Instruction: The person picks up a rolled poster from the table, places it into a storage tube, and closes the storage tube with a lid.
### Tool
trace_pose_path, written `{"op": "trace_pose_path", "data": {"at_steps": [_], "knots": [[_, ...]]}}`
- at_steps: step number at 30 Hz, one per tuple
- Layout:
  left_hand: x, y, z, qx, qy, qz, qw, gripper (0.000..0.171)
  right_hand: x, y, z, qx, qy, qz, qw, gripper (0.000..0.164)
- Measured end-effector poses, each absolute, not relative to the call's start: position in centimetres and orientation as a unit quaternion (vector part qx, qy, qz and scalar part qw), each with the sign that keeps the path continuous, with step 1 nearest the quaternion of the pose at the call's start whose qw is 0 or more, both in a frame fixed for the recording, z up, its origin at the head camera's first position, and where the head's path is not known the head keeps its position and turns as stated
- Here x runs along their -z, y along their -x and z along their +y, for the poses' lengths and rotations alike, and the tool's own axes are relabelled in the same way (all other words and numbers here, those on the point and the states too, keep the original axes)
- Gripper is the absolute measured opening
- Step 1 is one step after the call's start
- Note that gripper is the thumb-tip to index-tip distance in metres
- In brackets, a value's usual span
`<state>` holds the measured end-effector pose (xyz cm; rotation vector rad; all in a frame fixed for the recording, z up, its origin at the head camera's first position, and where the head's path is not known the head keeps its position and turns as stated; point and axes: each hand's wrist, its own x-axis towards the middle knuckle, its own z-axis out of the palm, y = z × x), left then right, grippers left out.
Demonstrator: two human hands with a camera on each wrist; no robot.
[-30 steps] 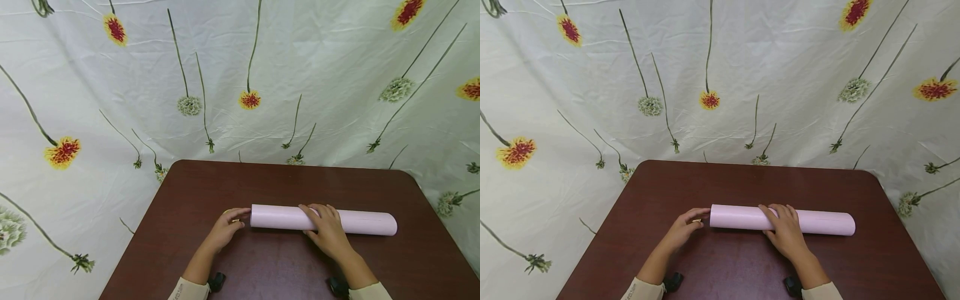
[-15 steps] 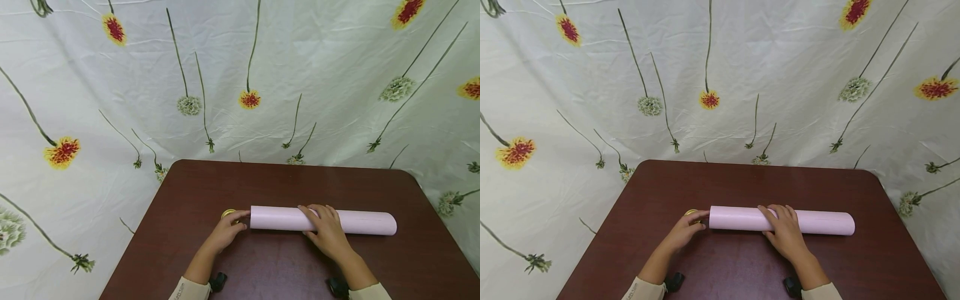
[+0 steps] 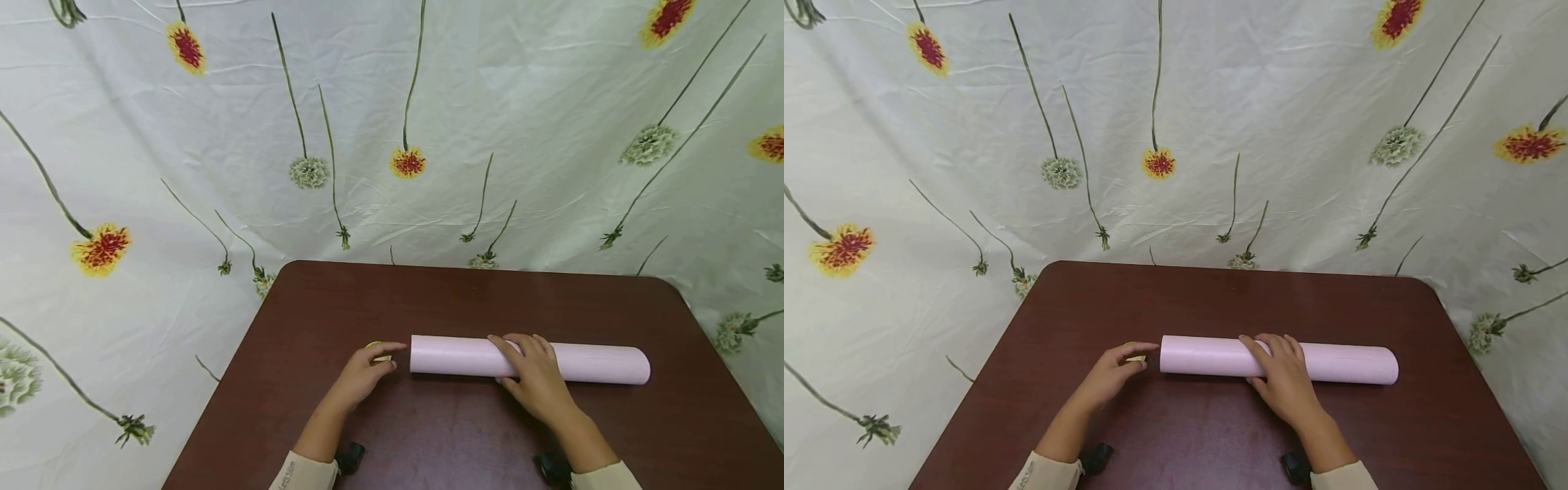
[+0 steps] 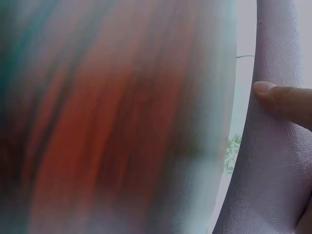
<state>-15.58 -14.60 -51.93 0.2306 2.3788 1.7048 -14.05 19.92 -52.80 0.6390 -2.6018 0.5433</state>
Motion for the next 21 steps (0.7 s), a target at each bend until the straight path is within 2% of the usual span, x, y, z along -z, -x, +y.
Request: {"op": "trace_pose_path", "data": {"at_steps": [6,11,21], "knots": [[51.8,15.9,-15.7,-0.539,-0.068,0.835,0.087,0.042,52.8,14.1,20.1,-0.194,-0.23,-0.932,0.203,0.089],[51.6,16.1,-16.2,-0.446,-0.078,0.89,0.047,0.05,52.8,14.2,20.2,-0.191,-0.228,-0.933,0.203,0.089],[52.2,17.0,-16.5,-0.33,-0.134,0.934,0.019,0.057,52.7,14.1,20.3,-0.194,-0.228,-0.933,0.201,0.089]]}}
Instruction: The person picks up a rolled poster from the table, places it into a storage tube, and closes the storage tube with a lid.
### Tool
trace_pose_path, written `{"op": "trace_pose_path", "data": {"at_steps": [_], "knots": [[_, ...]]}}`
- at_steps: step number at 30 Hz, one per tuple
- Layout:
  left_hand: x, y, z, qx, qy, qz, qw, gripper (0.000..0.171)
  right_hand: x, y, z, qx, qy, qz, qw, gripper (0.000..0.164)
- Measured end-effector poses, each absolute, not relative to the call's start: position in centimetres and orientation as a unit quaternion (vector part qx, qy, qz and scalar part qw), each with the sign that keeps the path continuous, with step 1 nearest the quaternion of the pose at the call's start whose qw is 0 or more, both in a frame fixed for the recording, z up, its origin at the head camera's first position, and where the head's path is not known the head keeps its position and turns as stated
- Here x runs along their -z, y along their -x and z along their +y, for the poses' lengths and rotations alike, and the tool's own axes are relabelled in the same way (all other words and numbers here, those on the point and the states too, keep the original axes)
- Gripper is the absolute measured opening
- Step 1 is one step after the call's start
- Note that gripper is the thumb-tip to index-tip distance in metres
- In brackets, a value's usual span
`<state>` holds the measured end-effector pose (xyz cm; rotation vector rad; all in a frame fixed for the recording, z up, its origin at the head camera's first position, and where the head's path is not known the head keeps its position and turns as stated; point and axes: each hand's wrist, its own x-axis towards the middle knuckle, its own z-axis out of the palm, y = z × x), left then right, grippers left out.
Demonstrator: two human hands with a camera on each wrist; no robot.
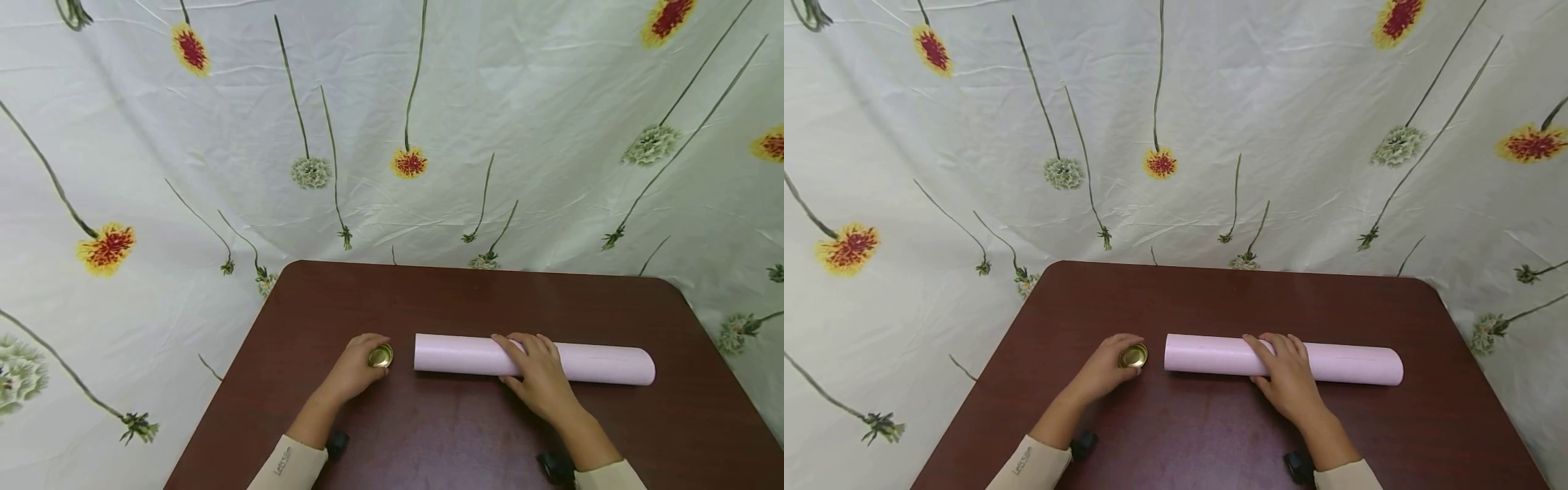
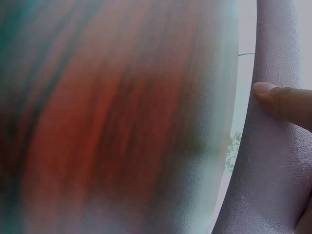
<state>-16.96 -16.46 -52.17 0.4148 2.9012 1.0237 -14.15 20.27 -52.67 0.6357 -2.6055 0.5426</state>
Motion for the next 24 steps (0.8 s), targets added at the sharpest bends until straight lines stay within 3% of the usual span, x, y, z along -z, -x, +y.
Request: {"op": "trace_pose_path", "data": {"at_steps": [6,18,24], "knots": [[52.09,17.3,-16.59,-0.223,-0.181,0.958,-0.009,0.059,52.73,14.2,20.34,-0.193,-0.228,-0.933,0.201,0.089],[51.53,17.85,-16.57,-0.194,-0.213,0.956,0.05,0.057,52.67,14.19,20.46,-0.194,-0.224,-0.934,0.2,0.089],[51.48,17.92,-16.52,-0.194,-0.222,0.954,0.051,0.053,52.52,14.1,20.39,-0.193,-0.227,-0.932,0.209,0.089]]}}
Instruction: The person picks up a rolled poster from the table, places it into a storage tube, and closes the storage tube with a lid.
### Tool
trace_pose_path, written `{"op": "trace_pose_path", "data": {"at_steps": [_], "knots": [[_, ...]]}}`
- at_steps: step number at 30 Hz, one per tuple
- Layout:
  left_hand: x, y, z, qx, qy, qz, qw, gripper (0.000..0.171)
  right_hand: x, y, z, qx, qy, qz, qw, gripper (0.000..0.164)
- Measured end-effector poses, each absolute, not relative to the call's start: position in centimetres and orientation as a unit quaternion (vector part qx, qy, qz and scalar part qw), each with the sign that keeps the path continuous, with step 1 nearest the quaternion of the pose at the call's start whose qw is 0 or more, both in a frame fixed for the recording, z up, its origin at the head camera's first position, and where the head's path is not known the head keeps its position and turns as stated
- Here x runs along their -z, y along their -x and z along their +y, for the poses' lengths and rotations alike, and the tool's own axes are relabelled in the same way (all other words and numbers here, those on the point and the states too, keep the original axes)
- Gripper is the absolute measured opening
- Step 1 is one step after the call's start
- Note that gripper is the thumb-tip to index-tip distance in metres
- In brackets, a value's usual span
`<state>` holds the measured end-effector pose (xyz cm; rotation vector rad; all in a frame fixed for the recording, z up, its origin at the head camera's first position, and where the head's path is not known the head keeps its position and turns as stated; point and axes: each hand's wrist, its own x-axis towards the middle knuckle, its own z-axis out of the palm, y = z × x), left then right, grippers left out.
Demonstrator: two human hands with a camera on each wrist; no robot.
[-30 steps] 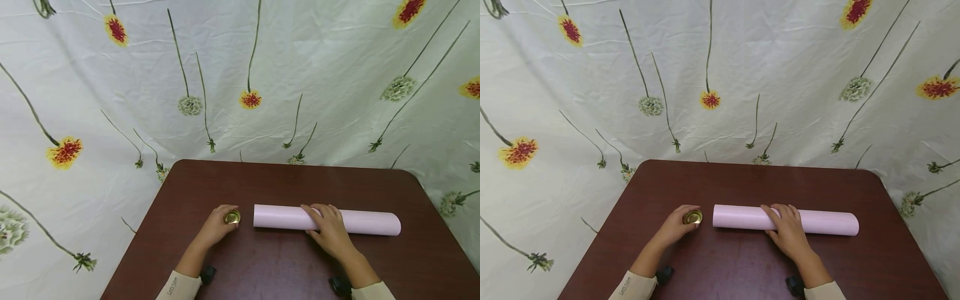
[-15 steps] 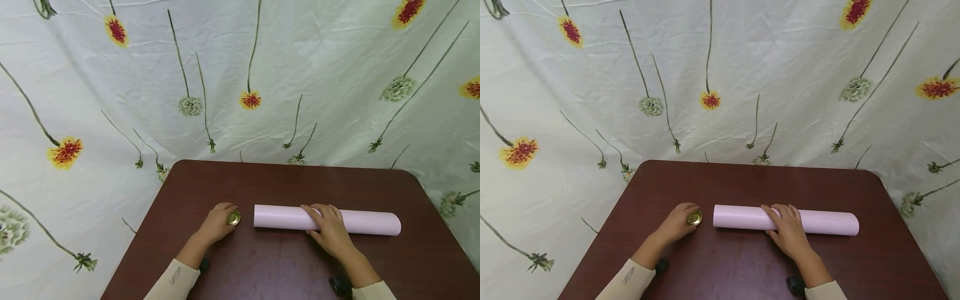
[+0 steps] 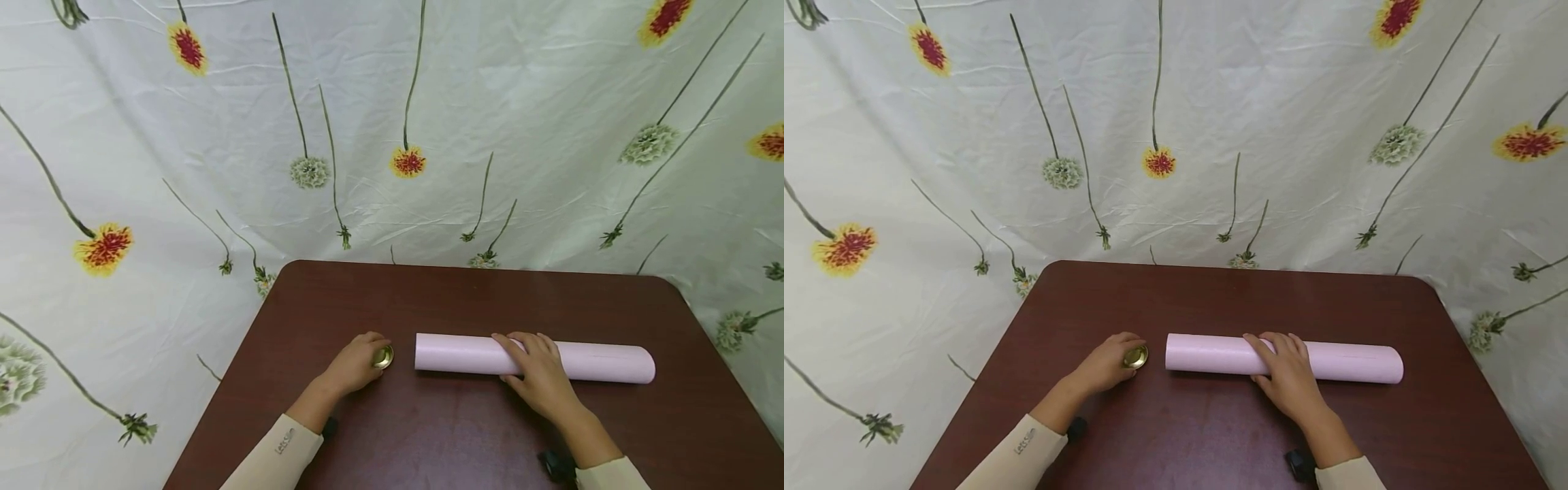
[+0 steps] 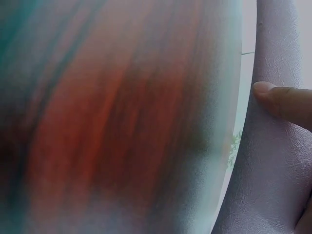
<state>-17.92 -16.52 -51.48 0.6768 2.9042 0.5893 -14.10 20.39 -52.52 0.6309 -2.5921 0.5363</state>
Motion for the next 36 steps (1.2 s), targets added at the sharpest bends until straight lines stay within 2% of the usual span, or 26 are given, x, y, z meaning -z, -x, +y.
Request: {"op": "trace_pose_path", "data": {"at_steps": [14,36], "knots": [[50.92,17.84,-16.73,-0.286,-0.183,0.936,0.09,0.058,52.48,14.26,20.53,-0.194,-0.227,-0.935,0.195,0.088],[50.81,17.16,-16.97,-0.452,-0.127,0.876,0.109,0.058,52.17,14.1,19.89,-0.198,-0.227,-0.931,0.204,0.088]]}}
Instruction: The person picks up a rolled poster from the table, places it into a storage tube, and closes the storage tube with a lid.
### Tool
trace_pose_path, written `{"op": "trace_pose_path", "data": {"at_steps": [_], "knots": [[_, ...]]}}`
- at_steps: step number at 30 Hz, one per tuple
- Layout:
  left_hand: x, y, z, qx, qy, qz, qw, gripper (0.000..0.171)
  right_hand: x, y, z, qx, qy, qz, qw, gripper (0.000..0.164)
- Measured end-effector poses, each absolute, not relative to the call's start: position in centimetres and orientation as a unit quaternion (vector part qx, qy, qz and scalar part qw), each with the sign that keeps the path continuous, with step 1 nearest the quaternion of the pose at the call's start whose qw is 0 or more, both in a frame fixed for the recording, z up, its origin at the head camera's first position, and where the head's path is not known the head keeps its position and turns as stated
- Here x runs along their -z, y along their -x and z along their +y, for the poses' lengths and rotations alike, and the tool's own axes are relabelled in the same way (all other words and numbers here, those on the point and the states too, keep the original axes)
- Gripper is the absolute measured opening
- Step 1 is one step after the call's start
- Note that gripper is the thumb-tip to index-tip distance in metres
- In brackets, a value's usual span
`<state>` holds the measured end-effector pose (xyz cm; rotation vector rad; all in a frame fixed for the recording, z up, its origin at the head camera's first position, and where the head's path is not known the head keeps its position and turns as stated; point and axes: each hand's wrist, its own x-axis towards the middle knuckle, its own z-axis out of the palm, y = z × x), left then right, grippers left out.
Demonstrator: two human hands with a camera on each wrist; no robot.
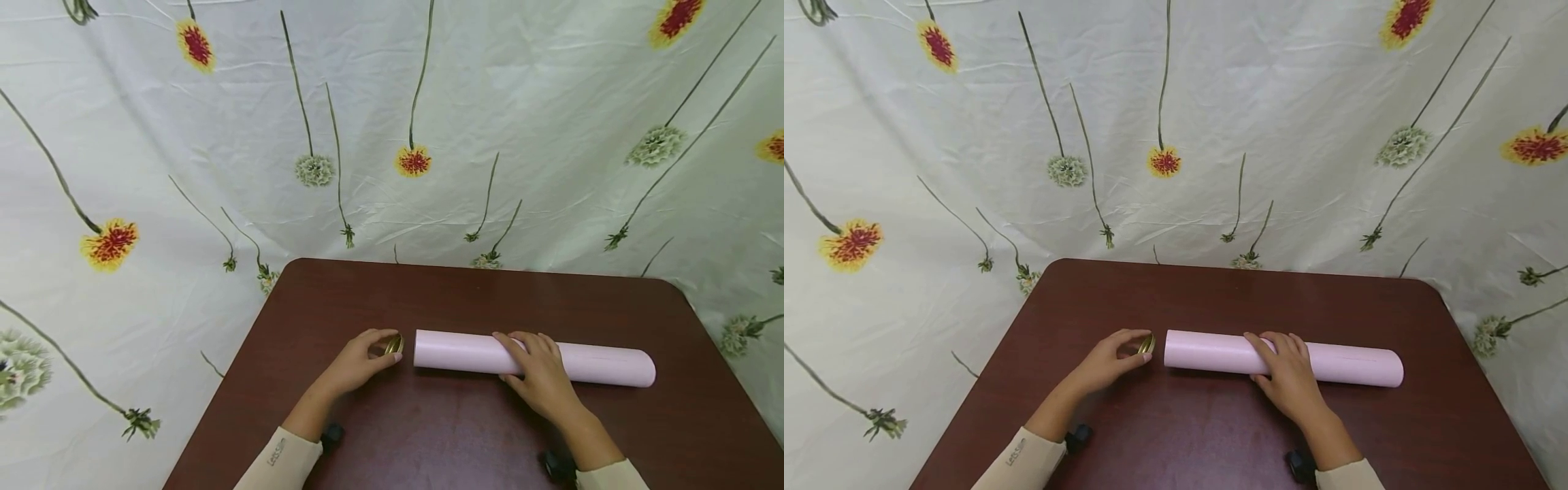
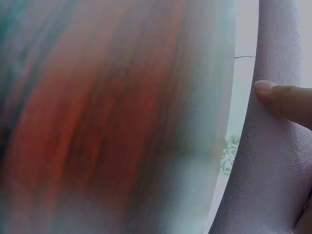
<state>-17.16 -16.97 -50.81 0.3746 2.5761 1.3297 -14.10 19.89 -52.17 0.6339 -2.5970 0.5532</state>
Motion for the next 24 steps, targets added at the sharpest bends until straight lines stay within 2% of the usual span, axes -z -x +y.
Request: {"op": "trace_pose_path", "data": {"at_steps": [5,24], "knots": [[50.8,17.0,-16.7,-0.476,-0.121,0.863,0.119,0.058,52.4,14.0,19.9,-0.2,-0.228,-0.931,0.201,0.087],[50.4,16.4,-15.6,-0.536,-0.117,0.83,0.101,0.054,52.3,13.8,19.2,-0.201,-0.232,-0.929,0.205,0.089]]}}
